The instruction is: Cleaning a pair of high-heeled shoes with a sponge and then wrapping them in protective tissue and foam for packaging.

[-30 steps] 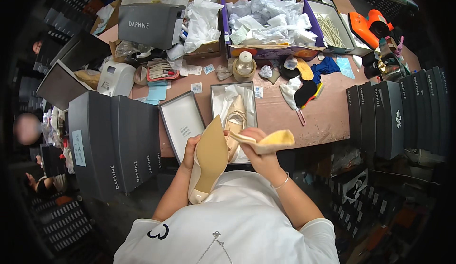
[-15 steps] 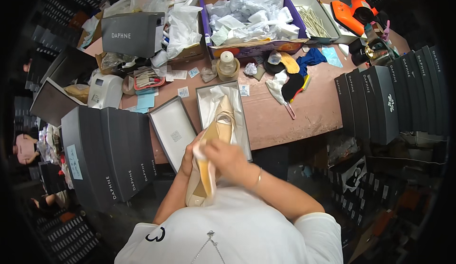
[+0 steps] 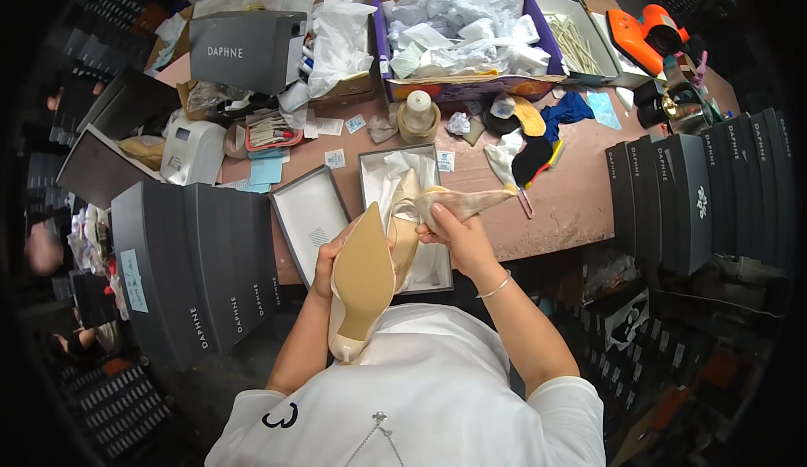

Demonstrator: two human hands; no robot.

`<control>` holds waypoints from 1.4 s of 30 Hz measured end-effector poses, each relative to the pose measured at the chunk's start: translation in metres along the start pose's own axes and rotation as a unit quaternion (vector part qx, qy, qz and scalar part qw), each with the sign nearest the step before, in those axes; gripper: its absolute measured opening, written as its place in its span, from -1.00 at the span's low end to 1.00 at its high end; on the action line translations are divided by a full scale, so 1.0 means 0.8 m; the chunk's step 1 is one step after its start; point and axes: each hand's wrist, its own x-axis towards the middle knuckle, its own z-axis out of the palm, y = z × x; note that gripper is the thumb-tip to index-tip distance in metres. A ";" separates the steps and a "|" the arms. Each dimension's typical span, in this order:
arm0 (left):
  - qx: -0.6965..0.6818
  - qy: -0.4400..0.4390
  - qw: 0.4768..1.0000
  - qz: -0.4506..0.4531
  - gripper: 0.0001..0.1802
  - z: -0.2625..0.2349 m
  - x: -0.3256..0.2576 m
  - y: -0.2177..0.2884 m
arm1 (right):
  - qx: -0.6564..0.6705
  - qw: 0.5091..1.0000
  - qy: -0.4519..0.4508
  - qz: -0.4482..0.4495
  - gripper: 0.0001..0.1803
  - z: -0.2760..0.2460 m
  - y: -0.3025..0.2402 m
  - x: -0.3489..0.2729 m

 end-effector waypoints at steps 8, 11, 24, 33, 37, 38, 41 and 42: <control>-0.147 0.048 0.985 -0.072 -0.23 -0.044 0.034 -0.006 | -0.430 0.822 -0.008 -0.374 -0.52 -0.021 -0.026 0.082; -0.142 0.068 0.985 -0.074 -0.26 -0.051 0.049 0.000 | -0.524 0.677 0.031 -0.516 -0.49 0.014 -0.081 0.122; -0.207 0.040 0.975 -0.072 -0.26 -0.032 0.084 0.001 | -0.554 0.667 -0.033 -0.497 -0.40 -0.003 -0.053 0.221; -0.201 0.028 0.977 -0.060 -0.28 -0.031 0.069 0.008 | 0.052 0.913 0.184 -0.359 -0.57 -0.093 -0.064 0.166; -0.175 0.013 0.982 -0.071 -0.29 -0.030 0.063 0.002 | -0.156 0.867 0.183 -0.436 -0.57 -0.054 -0.062 0.167; -0.180 0.020 0.981 -0.073 -0.29 -0.030 0.060 -0.001 | -0.264 0.819 0.178 -0.477 -0.55 -0.042 -0.058 0.176; -0.174 0.038 0.982 -0.066 -0.28 -0.035 0.054 -0.005 | -0.496 0.668 0.098 -0.546 -0.45 -0.021 -0.054 0.199; -0.164 0.046 0.984 -0.056 -0.28 -0.040 0.052 -0.007 | -0.522 0.689 0.054 -0.501 -0.39 -0.014 -0.049 0.201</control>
